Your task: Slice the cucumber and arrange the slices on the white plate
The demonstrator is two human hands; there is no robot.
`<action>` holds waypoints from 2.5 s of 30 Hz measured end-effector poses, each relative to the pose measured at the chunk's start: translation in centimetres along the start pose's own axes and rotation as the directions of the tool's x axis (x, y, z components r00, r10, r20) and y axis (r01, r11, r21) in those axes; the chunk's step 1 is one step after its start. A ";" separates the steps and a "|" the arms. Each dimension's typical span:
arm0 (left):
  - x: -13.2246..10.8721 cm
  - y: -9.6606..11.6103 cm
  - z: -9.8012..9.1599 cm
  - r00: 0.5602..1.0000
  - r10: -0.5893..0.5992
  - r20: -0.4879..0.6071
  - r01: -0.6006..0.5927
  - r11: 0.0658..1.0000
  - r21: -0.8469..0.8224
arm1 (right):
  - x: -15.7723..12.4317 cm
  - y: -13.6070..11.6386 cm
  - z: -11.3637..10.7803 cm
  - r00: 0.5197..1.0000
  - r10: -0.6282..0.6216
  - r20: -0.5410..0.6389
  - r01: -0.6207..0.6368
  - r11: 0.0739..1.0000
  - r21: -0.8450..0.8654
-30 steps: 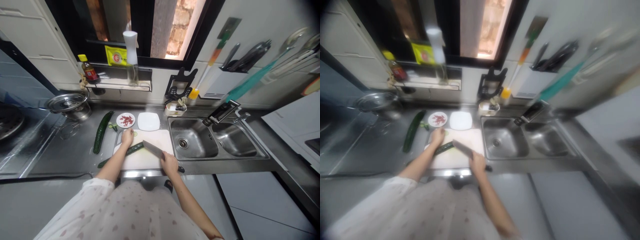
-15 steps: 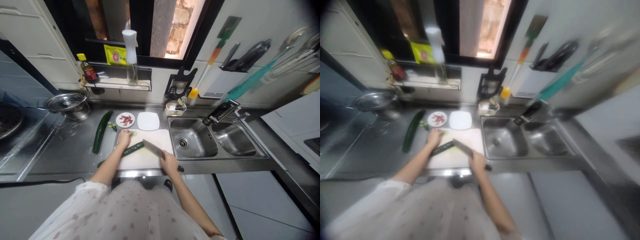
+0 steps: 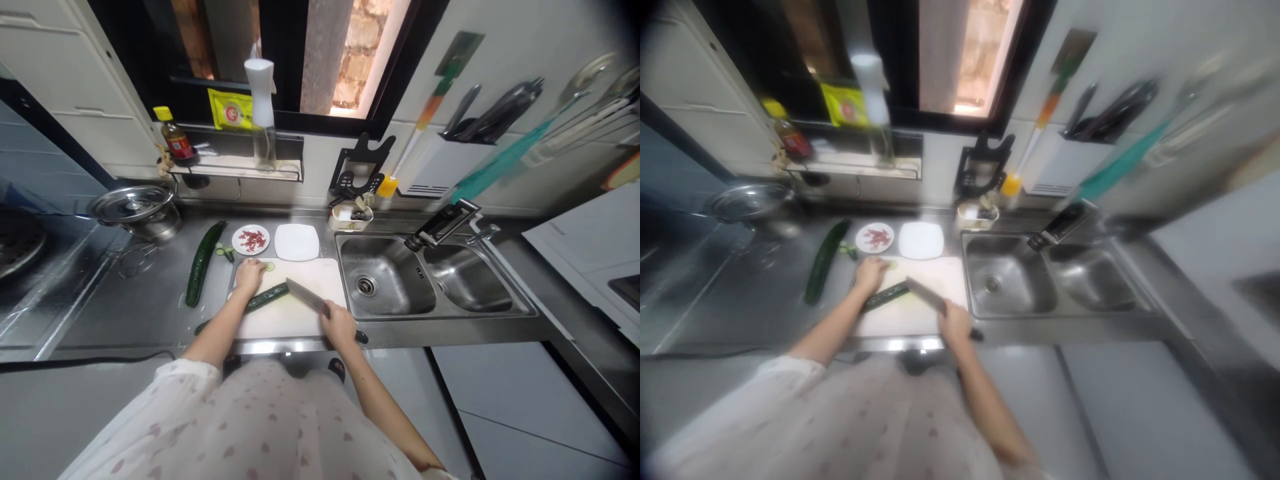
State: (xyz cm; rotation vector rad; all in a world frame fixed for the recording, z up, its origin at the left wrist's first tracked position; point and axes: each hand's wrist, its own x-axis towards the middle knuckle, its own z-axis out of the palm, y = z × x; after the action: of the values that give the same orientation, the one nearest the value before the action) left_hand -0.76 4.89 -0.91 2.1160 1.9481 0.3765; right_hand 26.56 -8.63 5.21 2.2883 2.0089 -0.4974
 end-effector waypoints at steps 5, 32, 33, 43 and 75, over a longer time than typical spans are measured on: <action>-0.2 0.0 -0.4 0.998 -0.056 -0.019 0.054 0.996 -0.075 | 0.2 0.1 0.3 1.000 0.026 -0.015 -0.025 0.999 0.039; -7.1 3.8 0.3 0.993 0.110 -0.053 -0.120 0.954 -0.276 | 2.2 -3.1 -0.5 0.996 -0.057 0.067 0.037 0.965 0.261; -7.1 3.8 0.3 0.992 0.115 -0.048 -0.124 0.953 -0.277 | 2.3 -3.3 -0.6 0.995 -0.064 0.076 0.043 0.965 0.258; -6.4 4.1 0.3 0.978 0.209 -0.019 -0.207 0.942 -0.264 | 2.1 -5.9 -1.3 0.985 -0.123 0.118 0.107 0.986 0.132; -6.1 3.3 1.8 0.949 0.304 -0.083 -0.315 0.917 -0.243 | 2.1 -7.2 -1.1 0.978 -0.155 0.137 0.135 0.980 0.149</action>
State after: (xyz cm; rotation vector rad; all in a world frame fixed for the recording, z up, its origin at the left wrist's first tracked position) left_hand 2.46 -1.49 -1.57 2.2557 1.4859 0.6974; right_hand 19.99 -5.29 6.90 2.1131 2.1398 -0.8177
